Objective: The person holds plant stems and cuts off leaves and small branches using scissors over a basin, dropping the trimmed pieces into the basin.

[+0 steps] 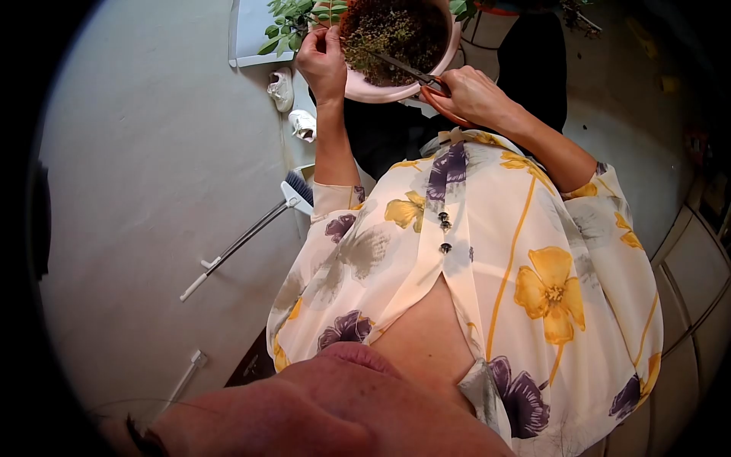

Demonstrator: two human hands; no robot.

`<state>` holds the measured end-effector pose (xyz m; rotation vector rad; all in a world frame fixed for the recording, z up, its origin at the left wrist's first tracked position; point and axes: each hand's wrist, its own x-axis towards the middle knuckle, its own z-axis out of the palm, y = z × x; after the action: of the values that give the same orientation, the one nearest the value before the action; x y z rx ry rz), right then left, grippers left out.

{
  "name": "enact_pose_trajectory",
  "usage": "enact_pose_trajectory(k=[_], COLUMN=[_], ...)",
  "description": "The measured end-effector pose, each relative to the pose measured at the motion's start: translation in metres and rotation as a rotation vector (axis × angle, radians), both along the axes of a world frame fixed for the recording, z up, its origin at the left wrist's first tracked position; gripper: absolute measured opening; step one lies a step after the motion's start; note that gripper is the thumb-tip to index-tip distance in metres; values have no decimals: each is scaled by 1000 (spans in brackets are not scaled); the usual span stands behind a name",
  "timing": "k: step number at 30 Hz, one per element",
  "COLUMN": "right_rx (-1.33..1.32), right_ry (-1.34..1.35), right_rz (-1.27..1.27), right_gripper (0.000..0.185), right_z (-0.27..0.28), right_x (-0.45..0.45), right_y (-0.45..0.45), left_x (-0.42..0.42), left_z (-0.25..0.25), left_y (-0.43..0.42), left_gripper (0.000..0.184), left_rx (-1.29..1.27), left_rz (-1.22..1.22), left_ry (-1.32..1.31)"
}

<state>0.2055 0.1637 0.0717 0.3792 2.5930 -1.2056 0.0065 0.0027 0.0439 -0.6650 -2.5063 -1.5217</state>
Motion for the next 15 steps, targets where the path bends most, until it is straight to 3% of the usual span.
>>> enact_pose_trajectory(k=[2,9,12,15], right_rx=[44,95,118,132], right_ry=[-3,37,44,17], right_rz=[0,-2,4,7], right_gripper=[56,43,53,50], right_z=[-4,-7,-16,-20], right_x=[0,-2,-2,-3], right_y=[0,1,2,1], left_x=[4,9,7,3], left_z=[4,7,5,-2], left_y=[3,5,5,3], left_gripper=[17,20,19,19], left_rx=[-21,-64,-51,-62], left_rz=[-23,-61,-82,-82], left_ry=[90,48,64,99])
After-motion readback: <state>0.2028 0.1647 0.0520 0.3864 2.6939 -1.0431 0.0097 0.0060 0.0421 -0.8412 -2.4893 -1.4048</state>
